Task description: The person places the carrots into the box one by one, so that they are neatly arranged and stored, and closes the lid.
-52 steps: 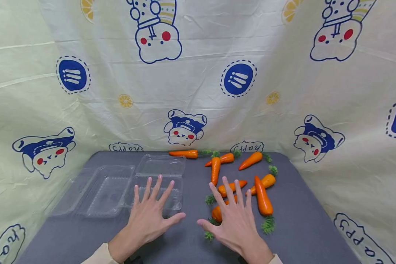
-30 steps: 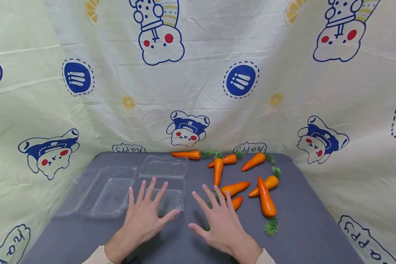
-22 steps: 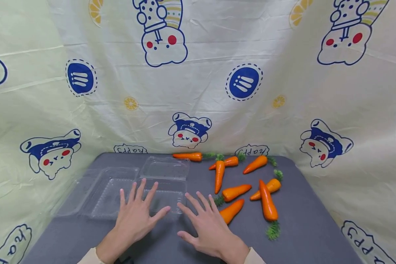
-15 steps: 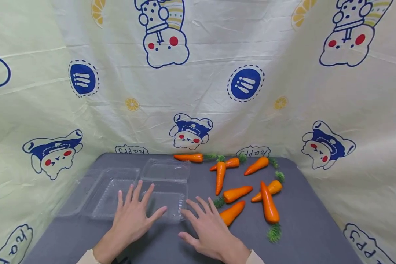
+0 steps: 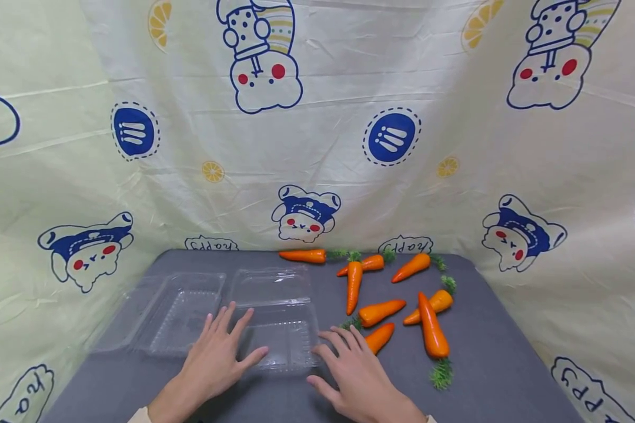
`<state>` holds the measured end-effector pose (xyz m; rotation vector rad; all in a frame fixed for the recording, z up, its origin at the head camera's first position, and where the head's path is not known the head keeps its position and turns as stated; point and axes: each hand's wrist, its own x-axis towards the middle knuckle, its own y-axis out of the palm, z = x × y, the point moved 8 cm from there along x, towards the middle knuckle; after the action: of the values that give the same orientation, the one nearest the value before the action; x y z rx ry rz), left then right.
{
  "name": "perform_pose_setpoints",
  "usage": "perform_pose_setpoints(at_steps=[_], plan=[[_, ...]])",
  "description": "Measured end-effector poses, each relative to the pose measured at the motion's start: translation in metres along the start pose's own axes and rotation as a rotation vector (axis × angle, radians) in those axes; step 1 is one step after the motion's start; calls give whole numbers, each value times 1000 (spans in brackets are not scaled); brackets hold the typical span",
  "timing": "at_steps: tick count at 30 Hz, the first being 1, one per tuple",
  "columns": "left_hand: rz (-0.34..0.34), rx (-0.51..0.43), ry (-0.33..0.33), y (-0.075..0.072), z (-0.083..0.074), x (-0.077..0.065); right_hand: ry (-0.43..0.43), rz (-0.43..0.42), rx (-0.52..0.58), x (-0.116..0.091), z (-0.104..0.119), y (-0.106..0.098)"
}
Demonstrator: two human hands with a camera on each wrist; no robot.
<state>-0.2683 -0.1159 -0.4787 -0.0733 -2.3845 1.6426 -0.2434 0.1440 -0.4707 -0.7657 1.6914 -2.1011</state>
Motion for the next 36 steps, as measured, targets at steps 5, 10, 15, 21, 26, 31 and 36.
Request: perform_pose_setpoints(at_steps=[5,10,15,21,26,31,36], plan=[[92,-138,-43,7,1,1,-27,-60,-10,-11,-8,-7],[110,-253,-55,10,2,0,-62,-98,-25,-19,-15,-14],[135,-319,-56,14,3,-3,-75,-96,-30,-24,-22,-19],[174,-355,-35,16,2,-4,-35,-53,41,-27,-33,-21],[171,-373,-12,14,2,-1,32,-58,118,-26,-44,-23],[172,-374,-5,13,3,0,245,-121,210,-26,-69,-23],[187,-366,-13,14,4,1,517,-107,274,-27,-103,-18]])
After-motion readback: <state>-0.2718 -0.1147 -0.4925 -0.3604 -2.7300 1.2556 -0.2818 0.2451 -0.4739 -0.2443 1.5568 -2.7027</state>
